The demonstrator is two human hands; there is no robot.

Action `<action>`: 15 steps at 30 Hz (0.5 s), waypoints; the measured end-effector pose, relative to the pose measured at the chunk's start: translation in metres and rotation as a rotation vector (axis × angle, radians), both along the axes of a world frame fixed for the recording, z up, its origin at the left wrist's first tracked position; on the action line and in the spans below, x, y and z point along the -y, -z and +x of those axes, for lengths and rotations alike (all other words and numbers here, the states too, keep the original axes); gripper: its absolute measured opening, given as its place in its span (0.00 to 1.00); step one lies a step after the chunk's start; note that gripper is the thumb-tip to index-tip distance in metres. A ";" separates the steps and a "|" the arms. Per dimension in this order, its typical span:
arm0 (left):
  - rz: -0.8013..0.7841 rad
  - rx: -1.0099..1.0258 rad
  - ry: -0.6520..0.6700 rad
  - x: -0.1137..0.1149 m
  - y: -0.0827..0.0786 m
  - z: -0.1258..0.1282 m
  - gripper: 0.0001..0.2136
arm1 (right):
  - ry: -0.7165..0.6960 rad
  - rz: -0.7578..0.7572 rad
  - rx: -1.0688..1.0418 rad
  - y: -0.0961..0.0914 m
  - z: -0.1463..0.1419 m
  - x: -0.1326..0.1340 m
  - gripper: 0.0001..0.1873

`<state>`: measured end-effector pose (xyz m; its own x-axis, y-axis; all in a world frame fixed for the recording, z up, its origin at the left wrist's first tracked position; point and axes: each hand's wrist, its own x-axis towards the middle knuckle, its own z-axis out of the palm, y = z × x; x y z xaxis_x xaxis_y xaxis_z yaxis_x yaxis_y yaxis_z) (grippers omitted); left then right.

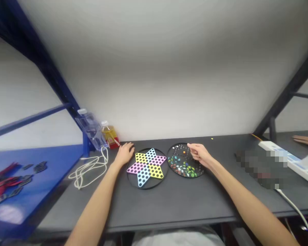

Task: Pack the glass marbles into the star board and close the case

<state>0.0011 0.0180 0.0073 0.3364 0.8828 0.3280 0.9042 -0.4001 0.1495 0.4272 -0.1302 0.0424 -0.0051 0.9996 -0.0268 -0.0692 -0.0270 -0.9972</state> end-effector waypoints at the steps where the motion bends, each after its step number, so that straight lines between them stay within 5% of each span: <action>1: 0.000 -0.003 0.000 0.000 0.001 0.000 0.20 | -0.004 0.038 0.145 0.000 0.002 0.002 0.22; 6: -0.005 -0.010 0.004 0.002 0.000 0.000 0.20 | -0.198 0.183 0.744 -0.008 0.009 0.010 0.16; 15: -0.024 0.041 0.007 0.003 -0.002 0.001 0.20 | -0.288 0.188 0.876 -0.006 0.004 0.011 0.10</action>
<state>0.0024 0.0155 0.0088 0.3296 0.8882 0.3202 0.8941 -0.4025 0.1961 0.4309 -0.1414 0.0480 -0.3069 0.9515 0.0236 0.6918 0.2400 -0.6810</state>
